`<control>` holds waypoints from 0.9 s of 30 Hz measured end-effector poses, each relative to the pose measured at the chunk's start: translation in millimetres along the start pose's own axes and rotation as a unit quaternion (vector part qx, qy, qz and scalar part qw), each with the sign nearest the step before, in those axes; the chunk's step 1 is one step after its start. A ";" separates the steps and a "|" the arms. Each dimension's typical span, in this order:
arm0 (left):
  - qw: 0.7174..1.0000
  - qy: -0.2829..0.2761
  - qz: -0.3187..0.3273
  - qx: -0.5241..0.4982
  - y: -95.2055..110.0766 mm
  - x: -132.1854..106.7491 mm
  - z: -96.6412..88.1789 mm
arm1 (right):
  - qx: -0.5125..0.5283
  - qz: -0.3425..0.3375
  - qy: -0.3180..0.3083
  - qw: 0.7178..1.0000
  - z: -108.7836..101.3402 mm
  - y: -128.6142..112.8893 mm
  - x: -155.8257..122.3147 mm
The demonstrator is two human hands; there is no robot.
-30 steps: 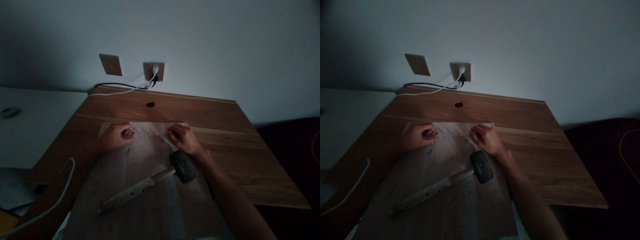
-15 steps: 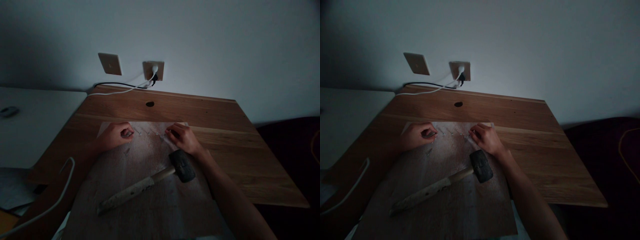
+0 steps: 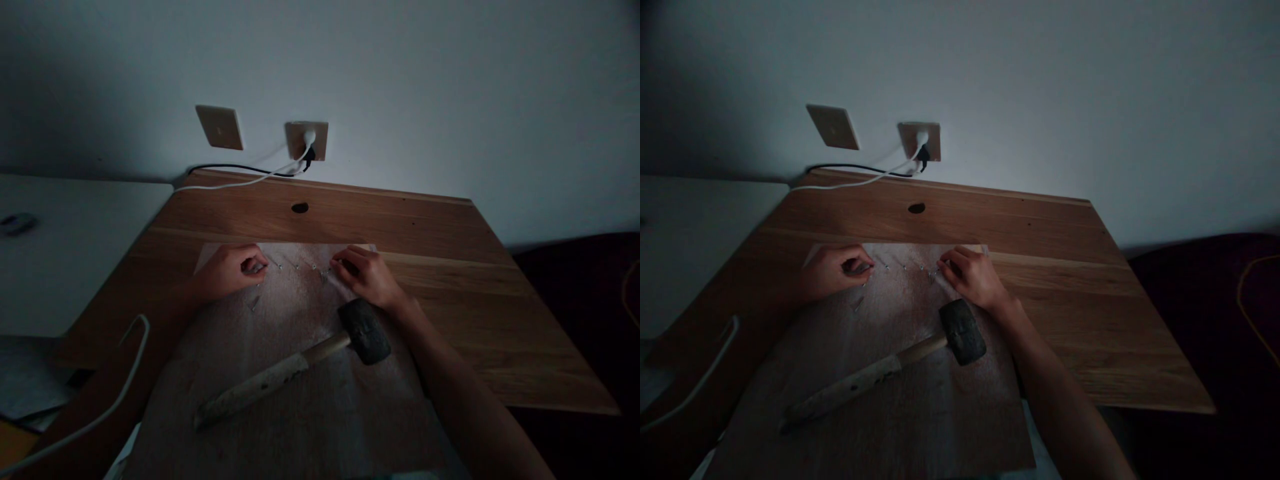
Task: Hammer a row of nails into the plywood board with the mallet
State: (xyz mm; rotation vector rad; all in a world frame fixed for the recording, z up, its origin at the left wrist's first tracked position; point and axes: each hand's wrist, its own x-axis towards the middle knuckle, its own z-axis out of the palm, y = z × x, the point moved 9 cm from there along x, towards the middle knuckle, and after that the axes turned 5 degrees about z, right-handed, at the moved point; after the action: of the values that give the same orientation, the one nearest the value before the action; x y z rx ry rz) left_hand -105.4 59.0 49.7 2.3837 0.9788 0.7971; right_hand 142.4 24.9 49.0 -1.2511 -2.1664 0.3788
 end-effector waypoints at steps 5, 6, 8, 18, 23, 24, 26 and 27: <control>1.000 0.005 0.002 0.000 -1.7 -0.2 0.8 | 0.004 -0.012 0.008 1.000 -1.7 -2.8 0.0; 1.000 0.005 0.001 0.000 -1.8 0.0 0.7 | 0.004 -0.012 0.008 1.000 -1.6 -2.8 -0.1; 1.000 0.002 -0.001 0.000 -1.4 0.6 0.8 | 0.003 -0.008 0.005 1.000 -1.1 -2.0 -0.1; 1.000 -0.020 0.017 -0.001 1.1 1.5 1.6 | 0.000 0.007 -0.009 1.000 0.3 0.0 0.4; 1.000 -0.016 0.023 -0.004 1.3 1.8 2.3 | -0.001 0.003 -0.009 1.000 1.1 0.6 0.5; 1.000 -0.014 0.024 -0.004 1.3 1.9 2.4 | -0.001 0.004 -0.011 1.000 1.6 0.9 0.5; 0.999 -0.012 0.029 -0.006 1.5 2.0 2.9 | 0.000 0.005 -0.013 1.000 2.2 1.4 0.4; 0.999 -0.011 0.030 -0.008 1.4 2.0 2.9 | 0.001 0.006 -0.012 1.000 2.1 1.6 0.4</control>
State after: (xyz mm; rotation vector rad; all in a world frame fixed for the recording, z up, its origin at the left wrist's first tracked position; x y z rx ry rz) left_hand -101.7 59.0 49.1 2.4130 0.8927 0.7959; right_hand 142.0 26.1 46.7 -1.2657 -2.1789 0.4047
